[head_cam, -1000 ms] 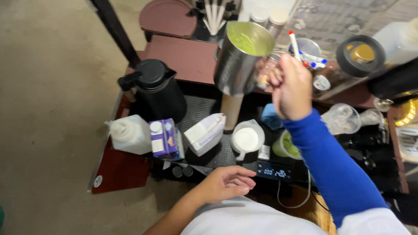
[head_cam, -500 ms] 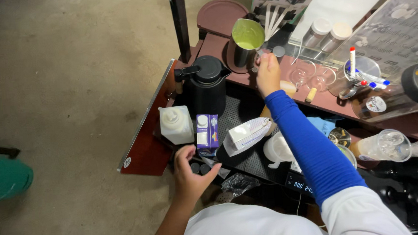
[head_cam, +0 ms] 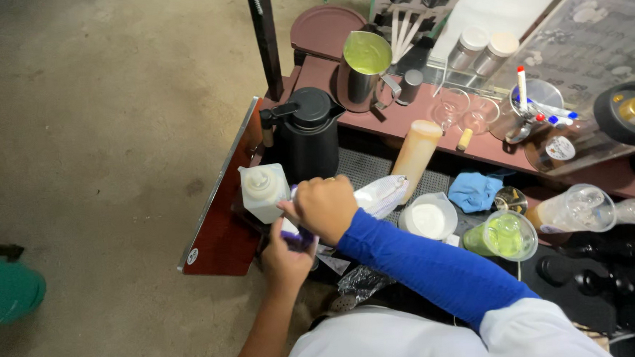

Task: The person prepares a matcha latte by filling a cup with ice, mixing a matcha base in a pitcher, pouring the mixture over the ice, adding milk, and topping it with a caramel-colored sauce from a squeeze bottle.

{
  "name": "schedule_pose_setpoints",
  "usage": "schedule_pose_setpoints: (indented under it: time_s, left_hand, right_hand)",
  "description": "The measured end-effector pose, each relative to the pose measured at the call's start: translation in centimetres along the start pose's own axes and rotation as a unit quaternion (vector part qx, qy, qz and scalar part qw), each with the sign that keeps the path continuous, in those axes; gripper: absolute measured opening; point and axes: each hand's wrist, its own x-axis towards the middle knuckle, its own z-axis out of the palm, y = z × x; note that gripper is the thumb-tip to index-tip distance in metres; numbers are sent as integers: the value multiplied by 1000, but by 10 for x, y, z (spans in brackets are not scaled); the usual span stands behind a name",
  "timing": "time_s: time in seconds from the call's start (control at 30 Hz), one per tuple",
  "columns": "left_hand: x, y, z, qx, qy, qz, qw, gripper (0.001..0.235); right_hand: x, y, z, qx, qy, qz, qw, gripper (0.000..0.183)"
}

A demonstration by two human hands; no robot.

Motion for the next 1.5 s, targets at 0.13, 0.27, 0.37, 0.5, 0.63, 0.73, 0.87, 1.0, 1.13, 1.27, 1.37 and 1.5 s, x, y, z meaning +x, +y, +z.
schedule_pose_setpoints:
  time_s: [0.13,0.27,0.37,0.5,0.63,0.73,0.87,1.0,1.13,1.27,1.37,1.5]
  left_hand:
    - [-25,-3,-40,-177,22,85,980,64]
    - [-34,17,-82,-235,-70,87,965,66]
    - [-15,39,-102,-309,-192,103,926,62]
    - [15,79,-90,-354,-333,152,861,61]
    - [28,116,-56,-353,-464,140,800,61]
    - [43,135,-16,-381,-594,102,701,61]
    - [28,165,15,-399,-639,-4,658,61]
    - [-16,209,27,-343,-522,70,777,58]
    - [-58,245,40,-217,-426,132,868,56]
    - [-64,243,56,-195,-462,176,847,55]
    - [-50,225,82,-326,-595,51,733,51]
    - [-52,205,113,-389,-595,-1,703,56]
  right_hand:
    - [-16,-18,-17,51,-1,15,999,55]
    - [-30,0,-56,211,-41,-70,974,47]
    - [-46,26,-97,280,-103,-146,943,38]
    - [-83,53,-157,205,-123,-189,953,27]
    - [-122,70,-199,185,-146,-177,955,25]
    - [-153,79,-215,204,-178,-166,948,24]
    - [-196,97,-238,176,-141,-140,964,27]
    - [-233,126,-246,182,-36,-21,982,39]
    - [-270,140,-213,84,-129,213,965,39]
    - [-297,164,-191,131,-174,198,956,41]
    - [-314,174,-194,212,-145,54,965,25]
    - [-317,178,-205,258,-135,34,956,25]
